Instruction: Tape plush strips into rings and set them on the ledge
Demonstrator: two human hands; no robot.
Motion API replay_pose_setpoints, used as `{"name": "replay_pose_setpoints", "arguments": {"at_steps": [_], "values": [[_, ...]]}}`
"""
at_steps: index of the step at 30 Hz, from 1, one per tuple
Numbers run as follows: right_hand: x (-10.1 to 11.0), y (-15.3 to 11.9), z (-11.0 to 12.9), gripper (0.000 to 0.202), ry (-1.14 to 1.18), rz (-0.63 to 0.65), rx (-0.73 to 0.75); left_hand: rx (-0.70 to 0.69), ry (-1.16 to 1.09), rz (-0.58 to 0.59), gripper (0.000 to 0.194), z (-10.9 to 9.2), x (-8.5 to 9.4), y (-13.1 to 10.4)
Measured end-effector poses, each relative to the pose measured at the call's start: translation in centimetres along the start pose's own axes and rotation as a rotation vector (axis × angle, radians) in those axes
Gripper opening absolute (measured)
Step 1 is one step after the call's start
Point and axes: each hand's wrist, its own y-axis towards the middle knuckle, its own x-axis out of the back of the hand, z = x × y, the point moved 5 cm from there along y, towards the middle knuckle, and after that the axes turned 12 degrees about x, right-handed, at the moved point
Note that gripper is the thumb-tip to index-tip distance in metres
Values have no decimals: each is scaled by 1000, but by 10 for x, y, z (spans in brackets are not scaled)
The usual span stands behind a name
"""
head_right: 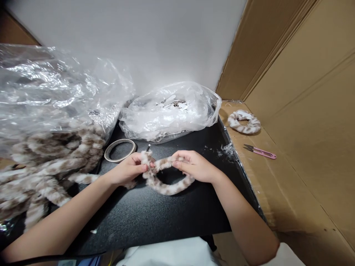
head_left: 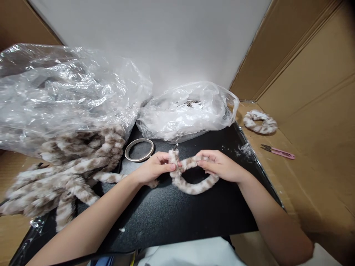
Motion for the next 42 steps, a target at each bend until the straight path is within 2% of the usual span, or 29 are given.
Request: {"name": "replay_pose_setpoints", "arguments": {"at_steps": [4, 6, 8, 11, 14, 16, 18, 21, 25, 30, 33, 35, 38, 42], "values": [[7, -1, -8, 36, 213, 4, -90, 104, 109, 240, 41, -2, -12, -8], [13, 0, -12, 37, 266, -46, -105, 155, 164, 307, 42, -2, -18, -11], [14, 1, -15, 36, 274, -74, -108, 159, 180, 326, 42, -5, -22, -12], [8, 3, -11, 31, 92, -68, -58, 156, 156, 301, 39, -5, -21, -10], [-3, 8, 5, 33, -160, -109, 184, 184, 126, 263, 34, 0, -19, -7], [-12, 9, 12, 31, -184, -158, 317, 199, 115, 249, 33, 3, -18, -5], [-17, 11, 12, 20, -126, -217, 348, 213, 107, 234, 33, 7, -18, -3], [-20, 12, 8, 12, -86, -290, 349, 236, 66, 205, 35, 10, -19, -1], [-19, 13, 5, 10, -87, -307, 319, 228, 29, 179, 43, 12, -21, 1], [-18, 15, 6, 9, -107, -243, 313, 191, -35, 149, 37, 13, -20, 2], [-13, 14, 4, 14, -188, -189, 230, 187, -108, 144, 34, 13, -18, 2], [-7, 12, 2, 10, -216, -184, 172, 199, -144, 153, 34, 13, -18, 2], [1, 11, 1, 12, -197, -210, 166, 227, -163, 147, 35, 14, -20, 2], [-4, 14, -2, 12, -143, -165, 151, 207, -234, 95, 34, 14, -21, 3]]}}
